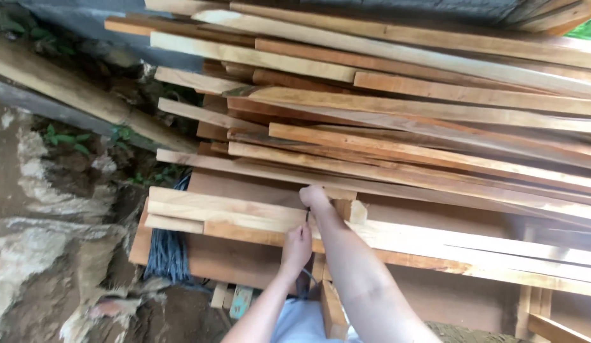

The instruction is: The person ties a bundle of wooden planks together using a black strap. They wrap the strap around the wood, pull it tight, and tie a knot to secure the bundle. The person then lifts the tied bundle and places it on top of a larger stack of similar wooden planks.

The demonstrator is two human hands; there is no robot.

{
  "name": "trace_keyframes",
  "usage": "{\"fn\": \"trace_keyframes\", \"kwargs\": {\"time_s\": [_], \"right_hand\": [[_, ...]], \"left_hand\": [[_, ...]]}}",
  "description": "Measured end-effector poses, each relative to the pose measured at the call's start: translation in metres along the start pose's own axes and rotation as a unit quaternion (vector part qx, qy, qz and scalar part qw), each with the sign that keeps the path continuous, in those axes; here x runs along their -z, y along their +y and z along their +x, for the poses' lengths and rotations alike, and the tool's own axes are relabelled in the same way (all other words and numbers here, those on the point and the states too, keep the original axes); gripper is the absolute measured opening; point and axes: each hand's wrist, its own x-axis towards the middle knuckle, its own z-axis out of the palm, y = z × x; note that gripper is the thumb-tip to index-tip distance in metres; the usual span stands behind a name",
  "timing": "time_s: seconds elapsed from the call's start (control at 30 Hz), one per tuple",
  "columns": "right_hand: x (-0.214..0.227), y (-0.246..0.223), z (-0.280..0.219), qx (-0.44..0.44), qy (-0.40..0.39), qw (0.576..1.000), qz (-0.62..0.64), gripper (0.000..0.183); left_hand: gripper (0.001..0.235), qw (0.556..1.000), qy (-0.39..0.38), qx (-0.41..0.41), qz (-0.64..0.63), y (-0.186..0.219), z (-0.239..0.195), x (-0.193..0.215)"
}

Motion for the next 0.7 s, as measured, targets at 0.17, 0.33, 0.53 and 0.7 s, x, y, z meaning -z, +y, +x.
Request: {"fn": "trace_keyframes", "kwargs": {"time_s": [0.17,0.33,0.53,0.7], "right_hand": [[0.050,-0.001,-0.026,0.023,-0.022,0.999,-0.023,0.023],[0.034,0.000,-0.060,0.047,0.185,0.981,0.009,0.030],[0.077,-0.036,-0.121,-0.160,0.496,0.848,0.096,0.052],[0.109,-0.024,-0.173,-0.065,0.153,0.949,0.267,0.026]], "left_hand": [[0.044,0.996,0.006,-0.050,0.077,0.017,-0.002,0.017],[0.045,0.997,0.007,-0.041,0.071,0.023,-0.014,0.020],[0.048,0.995,0.004,-0.053,0.088,0.016,-0.009,0.015],[0.047,0.994,0.006,-0.053,0.091,0.022,-0.013,0.018]]}}
